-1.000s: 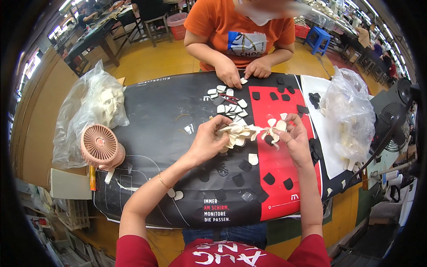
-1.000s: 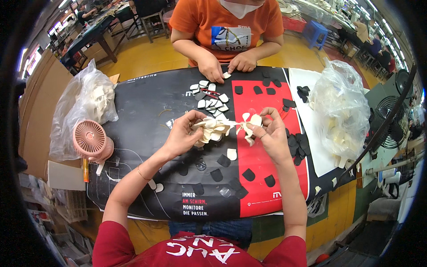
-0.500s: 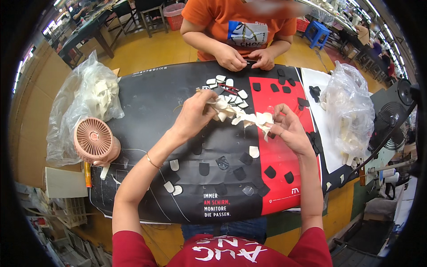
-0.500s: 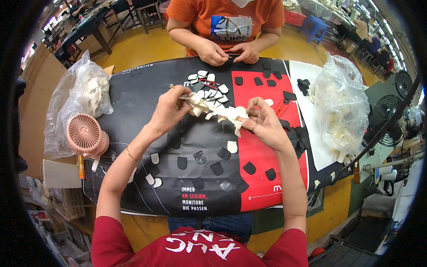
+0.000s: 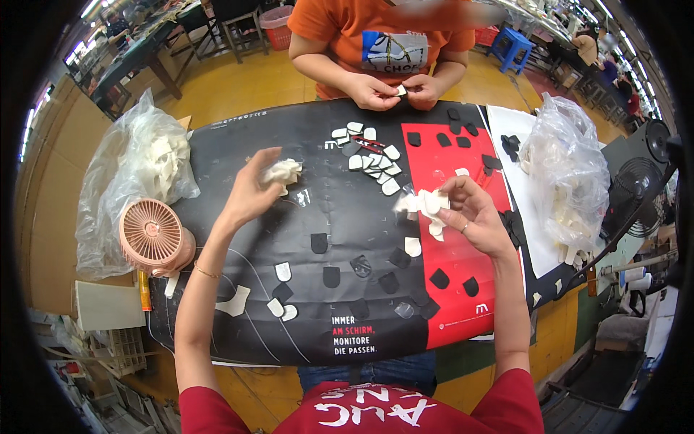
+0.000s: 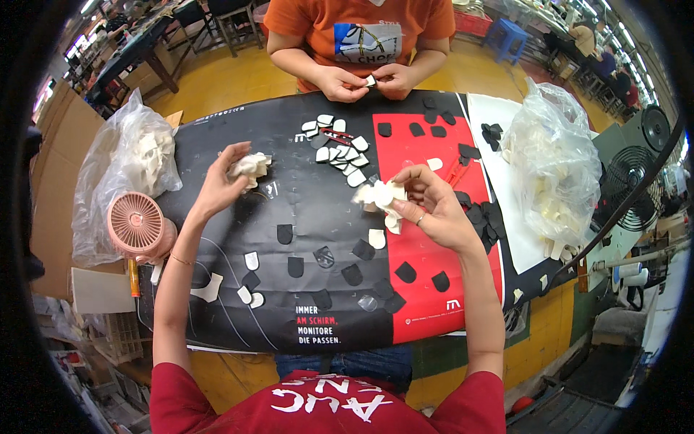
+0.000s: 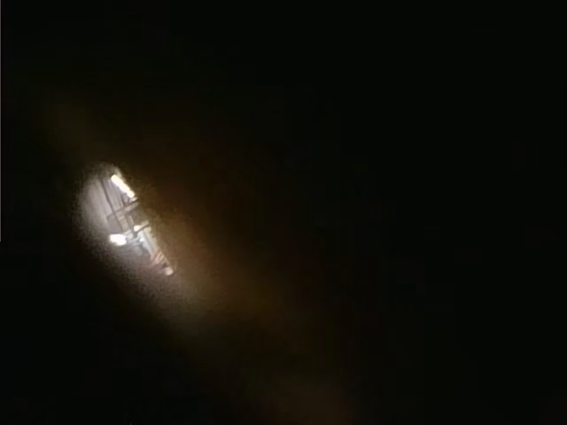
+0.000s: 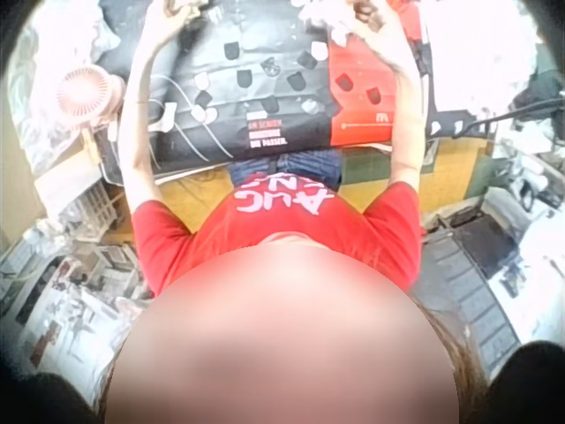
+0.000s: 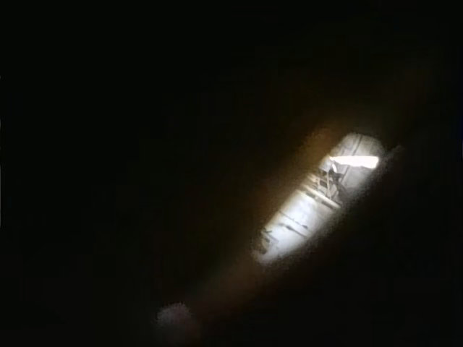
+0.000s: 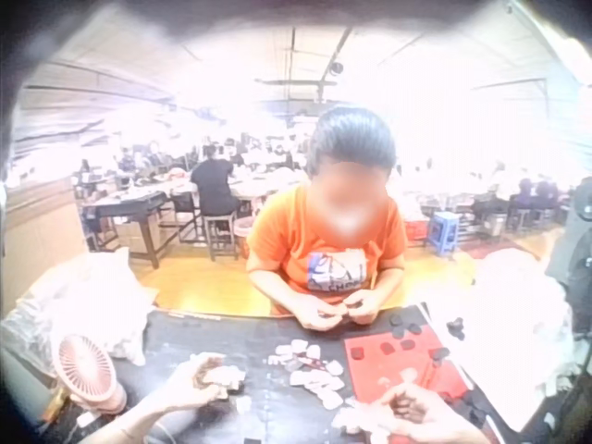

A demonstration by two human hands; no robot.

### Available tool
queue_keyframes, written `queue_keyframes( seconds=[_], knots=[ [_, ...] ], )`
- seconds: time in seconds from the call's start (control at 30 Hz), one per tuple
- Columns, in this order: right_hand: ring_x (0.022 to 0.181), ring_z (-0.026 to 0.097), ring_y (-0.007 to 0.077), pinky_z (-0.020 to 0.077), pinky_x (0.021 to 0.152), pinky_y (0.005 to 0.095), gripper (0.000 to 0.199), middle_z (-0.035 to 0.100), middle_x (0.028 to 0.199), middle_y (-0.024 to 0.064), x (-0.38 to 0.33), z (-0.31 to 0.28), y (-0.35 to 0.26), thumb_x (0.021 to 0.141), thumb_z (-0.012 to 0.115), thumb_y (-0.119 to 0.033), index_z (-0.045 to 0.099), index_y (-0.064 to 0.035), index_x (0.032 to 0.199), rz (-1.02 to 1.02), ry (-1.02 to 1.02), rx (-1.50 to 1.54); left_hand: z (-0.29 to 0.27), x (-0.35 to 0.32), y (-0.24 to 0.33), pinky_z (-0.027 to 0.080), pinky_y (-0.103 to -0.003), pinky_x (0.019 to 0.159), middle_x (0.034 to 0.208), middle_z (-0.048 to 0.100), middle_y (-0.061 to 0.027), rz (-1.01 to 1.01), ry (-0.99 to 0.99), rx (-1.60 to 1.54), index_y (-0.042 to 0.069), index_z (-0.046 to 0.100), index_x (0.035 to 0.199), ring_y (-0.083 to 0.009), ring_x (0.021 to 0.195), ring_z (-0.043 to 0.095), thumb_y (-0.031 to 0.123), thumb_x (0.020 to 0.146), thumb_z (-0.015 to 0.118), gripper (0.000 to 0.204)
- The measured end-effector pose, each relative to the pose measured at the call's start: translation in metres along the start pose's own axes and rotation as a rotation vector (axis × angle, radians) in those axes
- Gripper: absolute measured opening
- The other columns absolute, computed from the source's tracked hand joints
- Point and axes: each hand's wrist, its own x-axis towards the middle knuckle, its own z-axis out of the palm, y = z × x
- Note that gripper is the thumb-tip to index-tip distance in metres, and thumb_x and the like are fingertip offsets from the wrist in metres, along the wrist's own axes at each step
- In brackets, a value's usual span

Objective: The person picks small black and white foam pieces from a table and places them onto a large black and red surface, arranging them in rows. The person handles the pieces one at a time, occasionally adjusting their positions.

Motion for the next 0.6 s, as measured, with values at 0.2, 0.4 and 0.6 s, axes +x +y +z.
queue_keyframes(
  seconds=[0.2,0.4,0.6],
  knots=[
    [0.109,0.060,0.0140,0.0487,0.097,0.0300,0.036,0.058,0.117,0.0062,0.009,0.015,0.001,0.095,0.068,-0.010,0.054,-0.0038,0.127,0.002,-0.048,0.041,0.029,-0.027,0.063,0.034,-0.043,0.113,0.143,0.051,-0.0183,0.288,0.088,0.085,0.004,0.050,0.138,-0.0318,0.137,0.045,0.018,0.078,0.077,0.068],
    [0.113,0.058,0.0149,0.0479,0.099,0.0289,0.055,0.057,0.122,0.0067,0.015,0.036,0.000,0.096,0.070,-0.016,0.044,-0.0054,0.144,0.100,-0.115,0.208,0.086,-0.033,0.109,0.050,-0.034,0.096,0.136,0.056,-0.0113,0.261,-0.246,-0.299,0.005,0.045,0.143,-0.0230,0.116,0.062,0.003,0.085,0.071,0.064],
    [0.106,0.060,0.0156,0.0507,0.092,0.0285,0.064,0.056,0.123,0.0106,0.008,0.040,0.003,0.092,0.074,-0.014,0.040,-0.0045,0.146,0.062,-0.002,0.015,0.101,-0.016,0.090,0.054,-0.029,0.092,0.116,0.067,-0.0096,-0.115,-0.301,-0.688,-0.005,0.054,0.129,-0.0133,0.103,0.066,-0.009,0.089,0.057,0.040]
  ],
)
